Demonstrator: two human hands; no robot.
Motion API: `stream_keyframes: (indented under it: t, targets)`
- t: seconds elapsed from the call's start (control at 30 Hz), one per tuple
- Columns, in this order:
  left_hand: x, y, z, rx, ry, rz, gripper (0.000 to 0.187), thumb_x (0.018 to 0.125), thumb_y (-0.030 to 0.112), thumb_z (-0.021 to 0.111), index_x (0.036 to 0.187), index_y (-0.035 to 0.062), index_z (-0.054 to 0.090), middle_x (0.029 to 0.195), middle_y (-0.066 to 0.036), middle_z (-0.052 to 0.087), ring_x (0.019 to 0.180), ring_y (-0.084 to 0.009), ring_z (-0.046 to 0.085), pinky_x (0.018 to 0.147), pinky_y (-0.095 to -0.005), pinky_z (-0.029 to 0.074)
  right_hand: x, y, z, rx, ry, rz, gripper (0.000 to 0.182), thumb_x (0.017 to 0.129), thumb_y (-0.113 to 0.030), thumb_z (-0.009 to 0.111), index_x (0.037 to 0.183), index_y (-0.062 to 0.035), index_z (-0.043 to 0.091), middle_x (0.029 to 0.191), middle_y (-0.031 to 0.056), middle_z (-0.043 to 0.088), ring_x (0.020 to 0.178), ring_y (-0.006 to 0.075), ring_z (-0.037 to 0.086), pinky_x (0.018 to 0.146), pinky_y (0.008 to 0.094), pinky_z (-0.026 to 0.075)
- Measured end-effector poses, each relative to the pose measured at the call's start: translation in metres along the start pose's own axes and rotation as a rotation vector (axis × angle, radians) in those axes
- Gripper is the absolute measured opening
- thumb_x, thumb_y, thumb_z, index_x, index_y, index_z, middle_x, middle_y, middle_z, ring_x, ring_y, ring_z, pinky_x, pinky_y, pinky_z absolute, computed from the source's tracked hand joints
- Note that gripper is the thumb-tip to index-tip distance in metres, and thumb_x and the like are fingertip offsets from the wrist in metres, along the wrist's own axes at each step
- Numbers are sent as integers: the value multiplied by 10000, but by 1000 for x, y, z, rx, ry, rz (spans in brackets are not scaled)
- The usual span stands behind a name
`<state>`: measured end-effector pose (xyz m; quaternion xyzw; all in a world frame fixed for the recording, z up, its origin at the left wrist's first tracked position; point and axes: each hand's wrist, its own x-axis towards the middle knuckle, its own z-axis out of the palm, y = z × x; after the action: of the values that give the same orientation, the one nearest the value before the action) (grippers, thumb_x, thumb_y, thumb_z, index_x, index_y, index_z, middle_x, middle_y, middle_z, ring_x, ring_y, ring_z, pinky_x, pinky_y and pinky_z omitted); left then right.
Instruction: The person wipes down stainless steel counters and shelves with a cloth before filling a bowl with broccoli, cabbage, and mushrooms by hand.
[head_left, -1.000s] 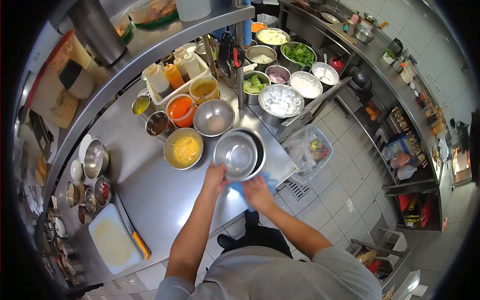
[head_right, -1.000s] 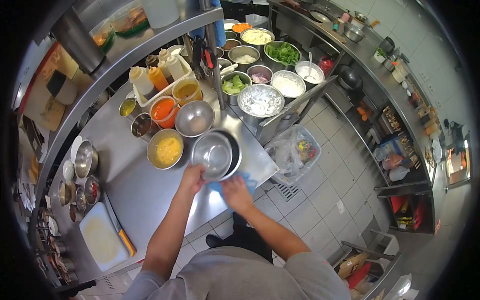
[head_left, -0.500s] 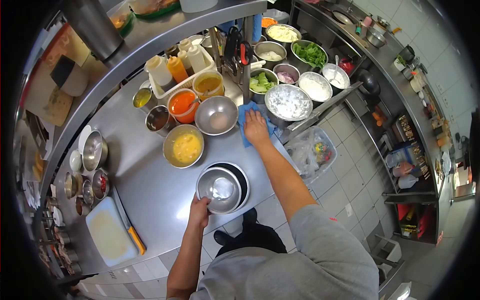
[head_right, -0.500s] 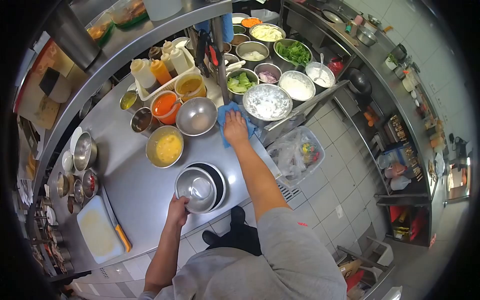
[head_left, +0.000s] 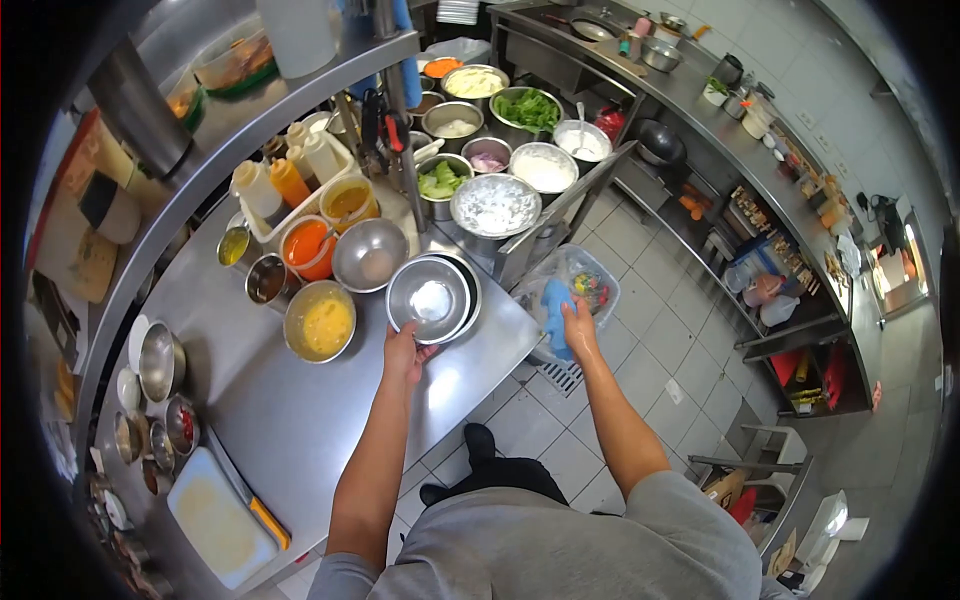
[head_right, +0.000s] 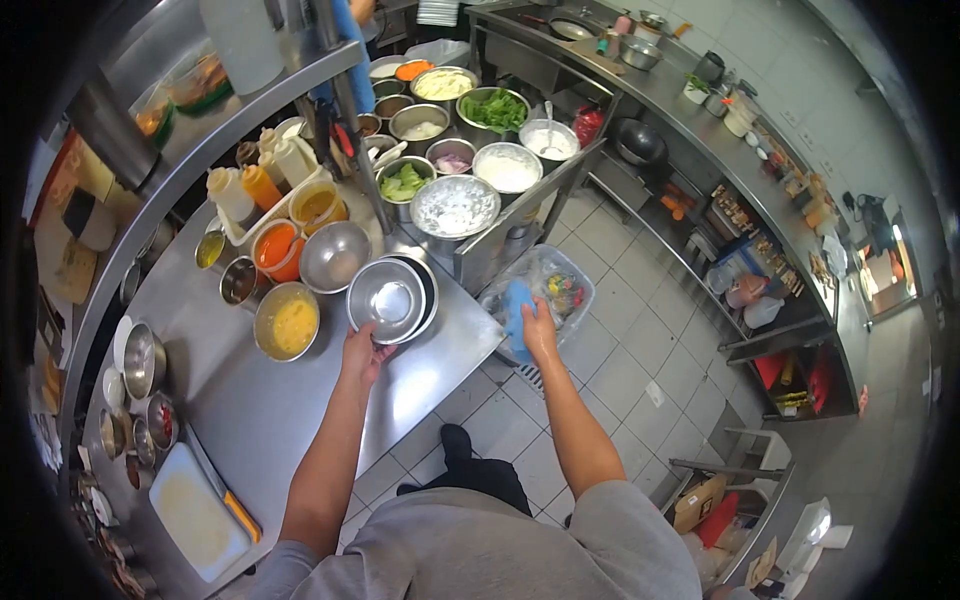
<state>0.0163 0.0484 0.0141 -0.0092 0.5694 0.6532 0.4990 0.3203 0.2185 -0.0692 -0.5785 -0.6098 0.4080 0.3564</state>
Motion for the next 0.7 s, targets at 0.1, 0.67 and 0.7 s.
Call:
stream_keyframes:
  t: [0.1,0.67,0.7]
  targets:
    - [-7,2,8,15,-68,20,396,953,295,575,1278,130,421,1066,-93,605,817,-209,638,611,-343,569,-11,-106,16,461,6,259,485,987,-335,508,1376,-60,417,1279,168,542,1128,243,535,951,357,435]
    - [-70,45,-10,-30,-496,-118,265,1007,252,485,1155,41,550,1141,-144,647,829,-205,664,685,-306,569,14,-82,4,365,-7,229,463,909,-168,571,1334,-1,493,1168,151,626,1025,220,605,893,330,482]
    - [-64,53,10,-12,-546,-106,292,996,247,507,1206,46,536,1180,-138,632,880,-212,658,709,-307,562,13,-91,-3,324,53,156,430,905,-131,552,1326,-47,525,1176,99,617,1053,203,590,909,317,468]
